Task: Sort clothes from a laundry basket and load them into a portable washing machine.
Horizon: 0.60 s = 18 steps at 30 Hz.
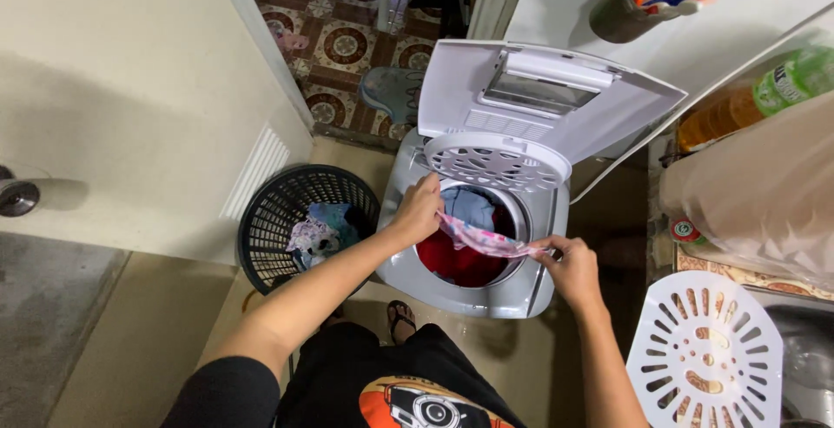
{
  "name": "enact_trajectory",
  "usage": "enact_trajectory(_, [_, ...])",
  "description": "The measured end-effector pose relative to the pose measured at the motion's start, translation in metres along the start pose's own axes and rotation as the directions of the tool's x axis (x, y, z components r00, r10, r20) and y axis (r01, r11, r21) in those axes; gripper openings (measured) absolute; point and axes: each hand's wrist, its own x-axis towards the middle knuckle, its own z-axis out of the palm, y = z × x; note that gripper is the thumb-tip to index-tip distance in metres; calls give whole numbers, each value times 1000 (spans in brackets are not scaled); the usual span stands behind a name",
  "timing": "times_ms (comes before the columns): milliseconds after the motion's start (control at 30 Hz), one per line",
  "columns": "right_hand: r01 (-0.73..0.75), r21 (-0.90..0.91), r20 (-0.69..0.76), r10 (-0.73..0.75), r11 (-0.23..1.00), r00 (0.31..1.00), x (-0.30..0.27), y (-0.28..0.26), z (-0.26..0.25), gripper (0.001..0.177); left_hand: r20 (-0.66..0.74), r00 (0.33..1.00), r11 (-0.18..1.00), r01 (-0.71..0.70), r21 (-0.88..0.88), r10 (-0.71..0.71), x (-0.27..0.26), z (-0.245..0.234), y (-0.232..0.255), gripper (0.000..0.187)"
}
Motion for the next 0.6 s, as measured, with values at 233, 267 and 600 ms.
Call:
enact_trajectory(233, [-142,228,37,138,963,990,34,34,44,20,51,996,997,73,10,-73,4,64,-49,4])
enact_trajectory(267, [-174,211,43,168,962,985,39,34,50,22,55,998,999,37,-23,-35,4,78,-62,6])
enact_trajectory(600, [-199,298,-104,239,934,965,32,59,99,29,75,993,990,84,110,-93,-13,99,-75,3])
